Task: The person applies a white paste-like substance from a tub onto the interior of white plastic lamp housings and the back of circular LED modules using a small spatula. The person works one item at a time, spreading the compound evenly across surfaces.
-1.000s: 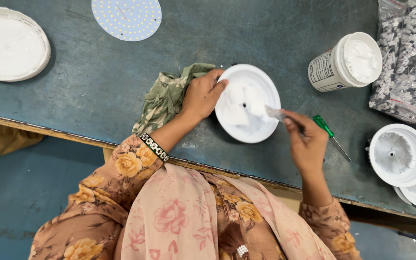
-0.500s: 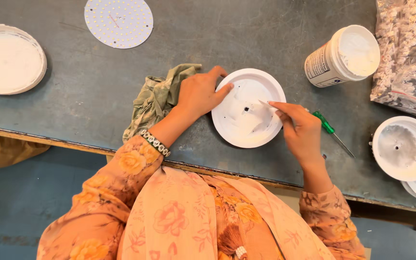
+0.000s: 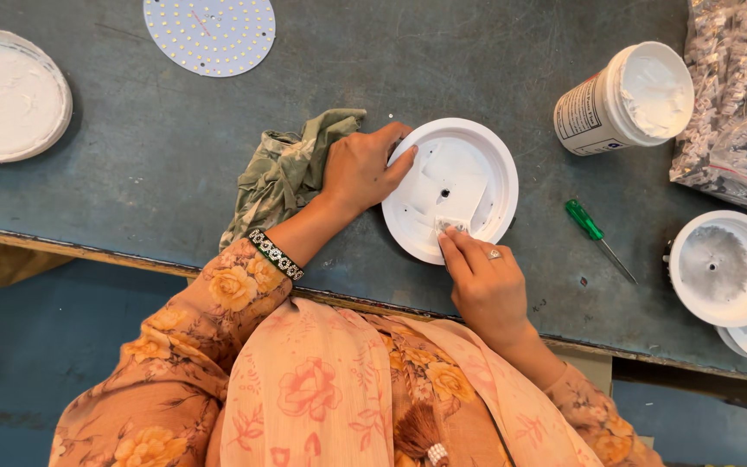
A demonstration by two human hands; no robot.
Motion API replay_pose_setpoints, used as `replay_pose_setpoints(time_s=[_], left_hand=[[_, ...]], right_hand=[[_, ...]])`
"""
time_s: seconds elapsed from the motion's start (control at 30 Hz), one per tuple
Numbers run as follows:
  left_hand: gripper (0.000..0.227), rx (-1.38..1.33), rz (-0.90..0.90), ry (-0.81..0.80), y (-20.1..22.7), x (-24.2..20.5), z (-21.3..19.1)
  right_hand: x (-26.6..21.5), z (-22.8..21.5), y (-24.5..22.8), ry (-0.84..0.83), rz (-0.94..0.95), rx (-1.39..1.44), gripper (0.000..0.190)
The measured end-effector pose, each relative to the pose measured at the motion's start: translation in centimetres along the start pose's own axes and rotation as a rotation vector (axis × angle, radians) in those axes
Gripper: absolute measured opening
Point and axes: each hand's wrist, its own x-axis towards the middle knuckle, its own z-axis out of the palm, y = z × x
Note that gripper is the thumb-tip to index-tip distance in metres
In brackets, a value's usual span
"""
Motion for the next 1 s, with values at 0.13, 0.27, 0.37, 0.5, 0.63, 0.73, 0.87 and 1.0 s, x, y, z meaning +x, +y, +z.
replay_pose_setpoints(time_s=[0.13,0.27,0.37,0.5,0.63,0.73,0.87,1.0], left_hand=[[0.021,-0.025,0.01,0.012,0.1,0.1,-0.2],[0.021,-0.061,0.002,0.02,-0.2,0.2,-0.3],[0.021,-0.063,0.057,0.055,-0.4,0.3,-0.2],[0.019,-0.052,0.009,0.023,-0.6,0.2,0.1],[0.019,-0.051,-0.006,0.023,-0.3,0.1,-0.1],[0.018,-0.023,-0.012,0.03,0.1,0.0,-0.2],[0.018,-0.038,0.002,0.048,0.4,-0.1,-0.3],[0.019,-0.005,-0.004,0.047,0.6,0.2,-0.4]], right_hand=[[0.9,-1.3,2.3,0.011,-0.001,0.014,0.035],[4.1,-1.3,5.7,0.054,-0.031,-0.05,0.033],[5.5,-0.9,6.6,0.067,-0.065,-0.081,0.029],[5.1,-0.4,7.0,0.01,-0.095,-0.049,0.028],[3.3,-0.2,5.8,-0.046,-0.056,-0.1,0.031],[1.7,-0.1,3.5,-0.087,-0.001,-0.1,0.034],[0.6,-0.2,1.4,-0.068,-0.011,-0.031,0.034],[1.0,-0.7,2.8,-0.037,0.057,0.058,0.03]])
